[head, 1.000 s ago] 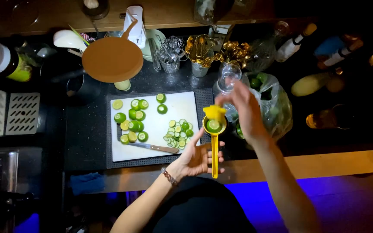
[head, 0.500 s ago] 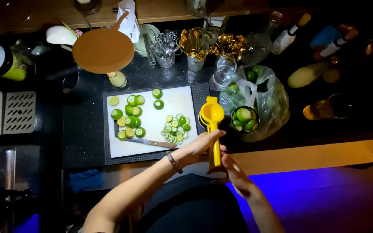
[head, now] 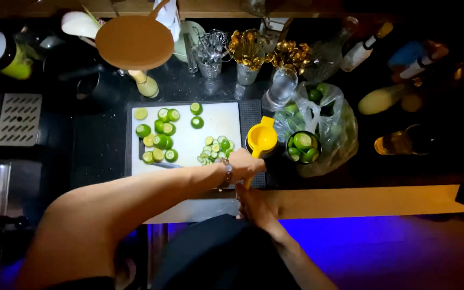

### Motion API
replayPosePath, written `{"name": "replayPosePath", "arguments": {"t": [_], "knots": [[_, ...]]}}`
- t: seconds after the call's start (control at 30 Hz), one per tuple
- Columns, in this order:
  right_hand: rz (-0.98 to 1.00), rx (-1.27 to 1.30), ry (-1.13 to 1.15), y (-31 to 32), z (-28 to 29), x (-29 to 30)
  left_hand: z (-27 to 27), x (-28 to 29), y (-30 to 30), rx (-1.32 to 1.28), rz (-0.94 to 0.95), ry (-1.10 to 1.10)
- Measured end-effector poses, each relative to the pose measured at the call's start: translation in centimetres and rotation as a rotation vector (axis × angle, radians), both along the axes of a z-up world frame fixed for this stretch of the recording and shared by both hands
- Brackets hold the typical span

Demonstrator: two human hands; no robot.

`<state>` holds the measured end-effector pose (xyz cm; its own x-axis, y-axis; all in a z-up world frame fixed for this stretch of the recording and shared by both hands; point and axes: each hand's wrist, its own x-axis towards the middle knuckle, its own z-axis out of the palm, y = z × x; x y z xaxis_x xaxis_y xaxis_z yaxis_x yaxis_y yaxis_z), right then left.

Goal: Preparing and squeezing sliced limes using a hand-held juicer at a bar counter.

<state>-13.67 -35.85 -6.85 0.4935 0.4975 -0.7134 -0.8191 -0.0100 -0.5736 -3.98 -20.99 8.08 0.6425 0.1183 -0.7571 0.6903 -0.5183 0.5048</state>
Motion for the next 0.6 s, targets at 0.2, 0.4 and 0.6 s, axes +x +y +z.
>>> {"name": "replayPosePath", "arguments": {"t": [0.2,0.4,0.6], "knots": [[-0.184,-0.168,-0.440,2.4,4.5,-1.5,-2.3,-1.1,-0.8,0.009,0.029,-0.172],[0.220,-0.392,-0.564,0.5,6.3,-0.1,-3.4,-1.6,-0.5,0.003,-0.050,-0.193],[0.460,-0.455,-0.766,-3.4,12.3,3.8,-4.9,-4.0,-0.4,-1.179,0.472,-0.016]]}}
